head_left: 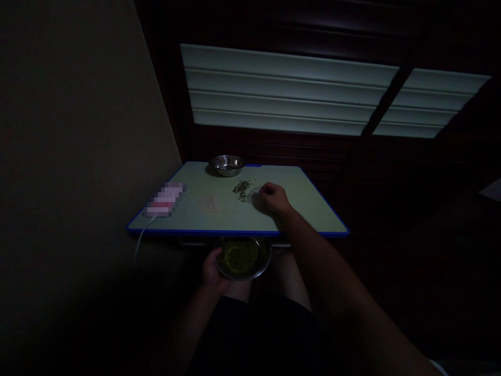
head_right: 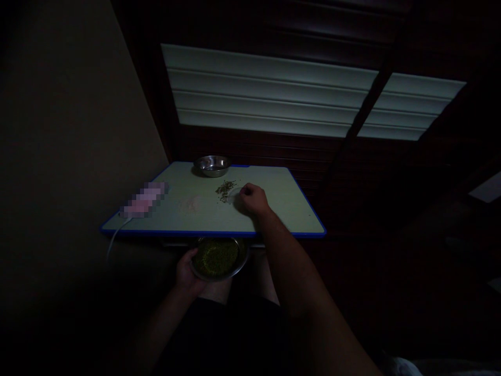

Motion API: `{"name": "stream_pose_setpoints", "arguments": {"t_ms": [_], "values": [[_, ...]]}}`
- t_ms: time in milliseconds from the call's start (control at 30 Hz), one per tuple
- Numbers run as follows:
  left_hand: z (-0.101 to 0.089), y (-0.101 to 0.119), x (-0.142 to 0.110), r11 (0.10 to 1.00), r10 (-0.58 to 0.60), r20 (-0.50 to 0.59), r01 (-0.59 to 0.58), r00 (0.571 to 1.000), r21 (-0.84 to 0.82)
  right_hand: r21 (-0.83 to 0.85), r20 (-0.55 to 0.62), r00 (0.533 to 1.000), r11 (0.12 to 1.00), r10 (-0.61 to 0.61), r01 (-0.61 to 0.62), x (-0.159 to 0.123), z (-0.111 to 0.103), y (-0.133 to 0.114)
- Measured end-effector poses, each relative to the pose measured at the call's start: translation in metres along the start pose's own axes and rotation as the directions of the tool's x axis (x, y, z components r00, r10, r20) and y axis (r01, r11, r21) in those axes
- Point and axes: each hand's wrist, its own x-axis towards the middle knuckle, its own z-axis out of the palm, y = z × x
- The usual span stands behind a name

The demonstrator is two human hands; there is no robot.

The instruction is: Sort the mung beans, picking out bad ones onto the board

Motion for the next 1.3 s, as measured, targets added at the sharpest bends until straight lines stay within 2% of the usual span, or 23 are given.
{"name": "stream_pose_setpoints", "arguments": {"t_ms": [167, 500, 967, 1300], "values": [[0.0012, -0.0004, -0.0002, 0.999, 0.001, -0.021, -0.001, 1.000, 0.035, -0.032, -0.035, 0.999, 0.999, 0.008, -0.009, -0.0003, -0.0002, -0.0002], [0.0077, 0.0006, -0.0063, 0.999, 0.006, -0.019, -0.005, 1.000, 0.033, -0.006, 0.060, 0.997, 0.999, 0.048, -0.048, -0.0034, -0.0007, -0.0050], [0.0034, -0.0006, -0.0014, 0.999, 0.010, -0.024, -0.009, 1.000, 0.031, -0.121, 0.012, 1.000, 0.992, 0.022, -0.020, -0.0021, 0.0002, -0.0016], [0.0005, -0.0004, 0.0003, 1.000, -0.006, -0.005, 0.006, 1.000, 0.015, 0.012, 0.058, 0.996, 0.998, 0.061, -0.061, -0.0049, -0.0009, -0.0081]]}}
